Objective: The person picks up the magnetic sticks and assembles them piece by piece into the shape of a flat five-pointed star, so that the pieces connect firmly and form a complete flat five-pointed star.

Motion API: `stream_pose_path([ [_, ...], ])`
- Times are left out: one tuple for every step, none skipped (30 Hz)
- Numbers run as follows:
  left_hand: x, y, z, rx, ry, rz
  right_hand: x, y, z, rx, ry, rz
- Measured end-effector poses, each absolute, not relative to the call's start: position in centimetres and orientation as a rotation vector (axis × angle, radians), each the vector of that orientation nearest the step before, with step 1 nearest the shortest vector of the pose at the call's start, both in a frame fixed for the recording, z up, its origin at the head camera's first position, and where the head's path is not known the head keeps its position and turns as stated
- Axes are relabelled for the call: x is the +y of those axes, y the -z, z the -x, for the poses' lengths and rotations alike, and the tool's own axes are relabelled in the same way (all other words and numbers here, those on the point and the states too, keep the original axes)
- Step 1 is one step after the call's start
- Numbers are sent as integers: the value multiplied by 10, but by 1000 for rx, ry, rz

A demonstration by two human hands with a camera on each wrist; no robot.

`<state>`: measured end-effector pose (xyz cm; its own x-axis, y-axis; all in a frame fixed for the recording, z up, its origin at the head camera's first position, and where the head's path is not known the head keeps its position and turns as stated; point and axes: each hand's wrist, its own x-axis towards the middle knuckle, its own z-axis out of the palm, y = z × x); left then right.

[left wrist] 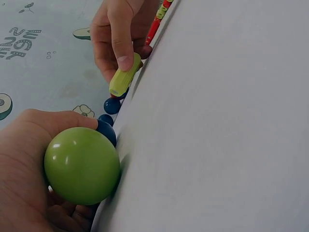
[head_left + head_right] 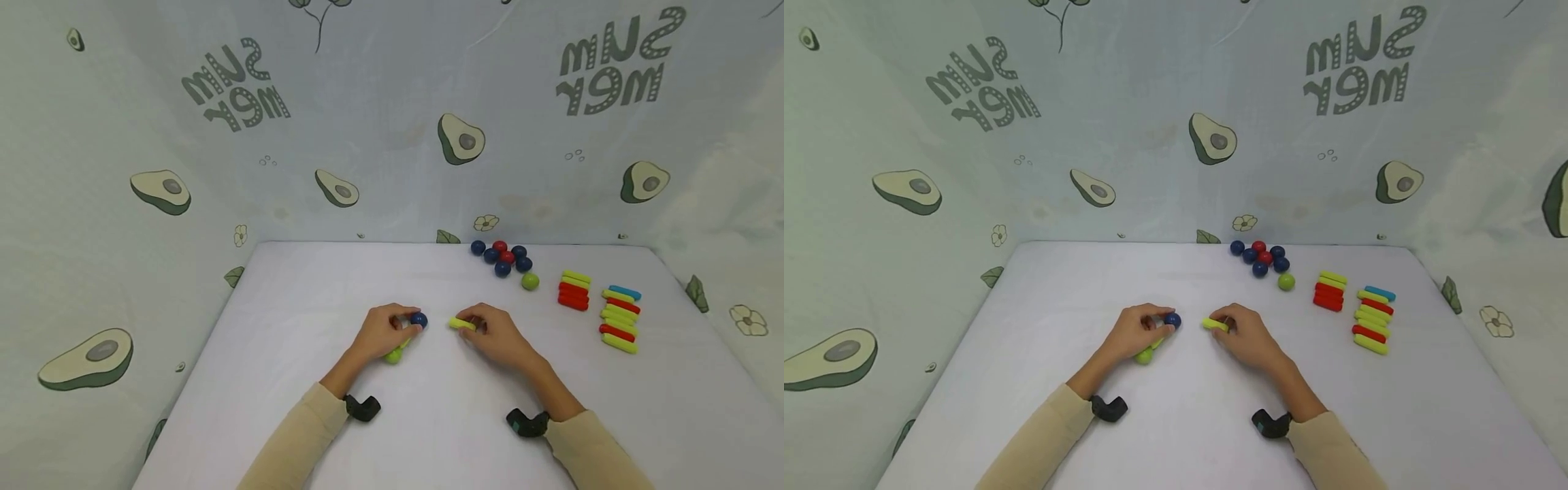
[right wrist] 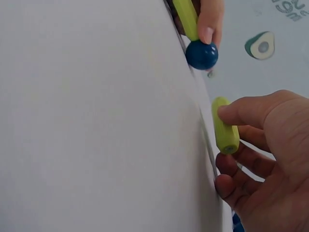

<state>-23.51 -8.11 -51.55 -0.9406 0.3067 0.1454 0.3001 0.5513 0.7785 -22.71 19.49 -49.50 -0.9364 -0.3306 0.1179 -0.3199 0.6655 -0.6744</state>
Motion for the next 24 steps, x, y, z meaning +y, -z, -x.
stream_pose_path([
  [-81,515,235,2762,-1383,-540,191,495,227,2845,1152,565],
  [-81,516,235,2765,-1380,-539,187,495,227,2836,1149,575],
  [-81,516,235,2765,-1381,-540,184,495,226,2828,1150,577],
  [-81,516,235,2762,-1385,-540,181,494,226,2821,1150,584],
  [-81,516,236,2761,-1384,-541,178,494,226,2815,1151,592],
  [-81,516,236,2760,-1386,-540,175,494,226,2809,1149,598],
  [-81,516,236,2759,-1387,-538,173,494,226,2804,1147,605],
  [-81,516,236,2757,-1388,-537,170,494,226,2799,1147,616],
  [-81,516,236,2756,-1387,-537,168,494,226,2791,1151,627],
  [-80,515,236,2755,-1386,-538,166,494,226,2786,1154,639],
  [-80,515,236,2756,-1383,-540,164,494,226,2779,1157,648],
  [-80,515,237,2757,-1383,-541,163,495,226,2775,1159,657],
  [-80,515,236,2758,-1381,-544,161,495,226,2772,1161,664],
  [-79,515,236,2758,-1381,-546,160,495,226,2771,1163,668],
  [-79,515,236,2759,-1380,-548,159,495,227,2771,1165,670],
  [-79,515,236,2758,-1383,-549,159,496,227,2771,1163,670],
  [-80,515,236,2757,-1386,-546,158,496,227,2772,1160,669],
  [-80,515,236,2758,-1389,-545,158,496,228,2774,1156,668],
  [-80,515,237,2757,-1394,-545,158,496,228,2776,1154,662],
  [-81,516,237,2755,-1400,-545,158,496,229,2776,1153,657],
  [-81,515,237,2754,-1401,-544,158,497,230,2775,1156,652],
  [-82,515,238,2751,-1397,-542,158,496,230,2776,1155,644],
  [-82,515,238,2755,-1383,-547,158,497,231,2779,1155,636],
  [-82,516,238,2758,-1365,-557,157,497,232,2783,1158,628],
])
